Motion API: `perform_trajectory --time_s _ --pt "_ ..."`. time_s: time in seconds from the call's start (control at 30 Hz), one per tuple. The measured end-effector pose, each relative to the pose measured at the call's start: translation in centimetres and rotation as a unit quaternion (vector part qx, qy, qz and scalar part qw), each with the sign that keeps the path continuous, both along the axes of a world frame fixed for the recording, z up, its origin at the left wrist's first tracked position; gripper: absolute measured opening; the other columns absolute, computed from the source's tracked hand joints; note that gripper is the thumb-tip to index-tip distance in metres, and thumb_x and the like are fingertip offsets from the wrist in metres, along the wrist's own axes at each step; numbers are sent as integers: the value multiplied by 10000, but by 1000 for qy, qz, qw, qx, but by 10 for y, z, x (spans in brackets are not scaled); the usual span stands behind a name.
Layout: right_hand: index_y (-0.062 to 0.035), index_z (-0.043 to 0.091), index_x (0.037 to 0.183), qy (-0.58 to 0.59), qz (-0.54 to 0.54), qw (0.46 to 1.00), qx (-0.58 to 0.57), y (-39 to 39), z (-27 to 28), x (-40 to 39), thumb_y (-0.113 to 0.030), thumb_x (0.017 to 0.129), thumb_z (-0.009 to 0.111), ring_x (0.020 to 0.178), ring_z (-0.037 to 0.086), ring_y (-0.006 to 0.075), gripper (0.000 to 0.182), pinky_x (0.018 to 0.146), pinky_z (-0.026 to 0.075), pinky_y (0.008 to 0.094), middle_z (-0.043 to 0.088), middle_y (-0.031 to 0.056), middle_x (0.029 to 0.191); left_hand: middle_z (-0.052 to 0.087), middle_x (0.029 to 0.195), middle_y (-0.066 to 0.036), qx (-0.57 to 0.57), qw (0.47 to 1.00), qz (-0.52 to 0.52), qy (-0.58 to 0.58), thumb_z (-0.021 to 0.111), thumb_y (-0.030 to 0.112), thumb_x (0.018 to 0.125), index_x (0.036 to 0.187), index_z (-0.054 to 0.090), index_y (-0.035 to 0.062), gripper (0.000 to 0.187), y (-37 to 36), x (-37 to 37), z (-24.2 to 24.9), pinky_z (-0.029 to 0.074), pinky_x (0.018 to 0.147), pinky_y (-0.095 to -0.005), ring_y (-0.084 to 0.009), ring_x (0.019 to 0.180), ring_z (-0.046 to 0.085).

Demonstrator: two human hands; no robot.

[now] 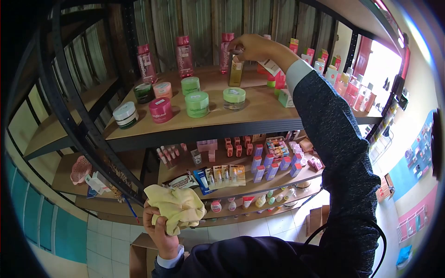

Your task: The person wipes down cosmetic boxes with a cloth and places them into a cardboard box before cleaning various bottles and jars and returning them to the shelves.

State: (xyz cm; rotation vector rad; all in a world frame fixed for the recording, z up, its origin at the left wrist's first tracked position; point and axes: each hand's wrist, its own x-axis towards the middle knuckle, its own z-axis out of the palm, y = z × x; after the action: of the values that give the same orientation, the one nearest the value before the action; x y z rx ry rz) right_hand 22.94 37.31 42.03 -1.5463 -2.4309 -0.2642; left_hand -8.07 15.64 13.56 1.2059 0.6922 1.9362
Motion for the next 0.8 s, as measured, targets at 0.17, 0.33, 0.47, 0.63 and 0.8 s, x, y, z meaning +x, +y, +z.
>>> perform_trajectory --time_s 0.17,0.33,0.47,0.63,0.8 --pt "-42 553 1150 18 55 998 -34 23 -6 -16 -226 735 655 1010 560 272 466 873 428 328 590 147 1098 465 1017 -93 -24 1000 6 -3 581 287 791 837 440 46 282 -7 -9 4 389 865 -320 -187 960 489" --pt "-46 558 1145 17 37 998 -55 33 -8 -14 -227 727 668 1022 555 271 468 878 424 334 583 157 1106 461 951 -73 -14 999 28 6 555 300 818 852 424 52 282 -7 -16 0 399 843 -299 -176 929 495" --pt "-57 561 1147 -13 42 998 -39 34 -8 -10 -225 728 670 1029 552 279 465 882 422 342 581 162 1109 458 957 -69 -26 999 20 -4 571 300 813 854 422 54 291 -8 -19 -1 402 848 -302 -177 939 496" --pt "-77 560 1162 -7 40 998 -44 31 -7 -11 -267 740 664 1028 554 286 474 877 424 346 581 170 1110 457 967 -69 -25 999 11 -18 576 290 810 851 422 53 285 -6 -17 1 407 851 -304 -179 946 500" --pt "-74 578 1103 69 -16 995 75 5 24 -16 -319 758 622 895 567 244 426 773 445 341 599 105 971 459 975 -69 -20 1000 13 -7 587 277 806 847 423 52 282 -4 -21 1 409 853 -306 -183 936 507"
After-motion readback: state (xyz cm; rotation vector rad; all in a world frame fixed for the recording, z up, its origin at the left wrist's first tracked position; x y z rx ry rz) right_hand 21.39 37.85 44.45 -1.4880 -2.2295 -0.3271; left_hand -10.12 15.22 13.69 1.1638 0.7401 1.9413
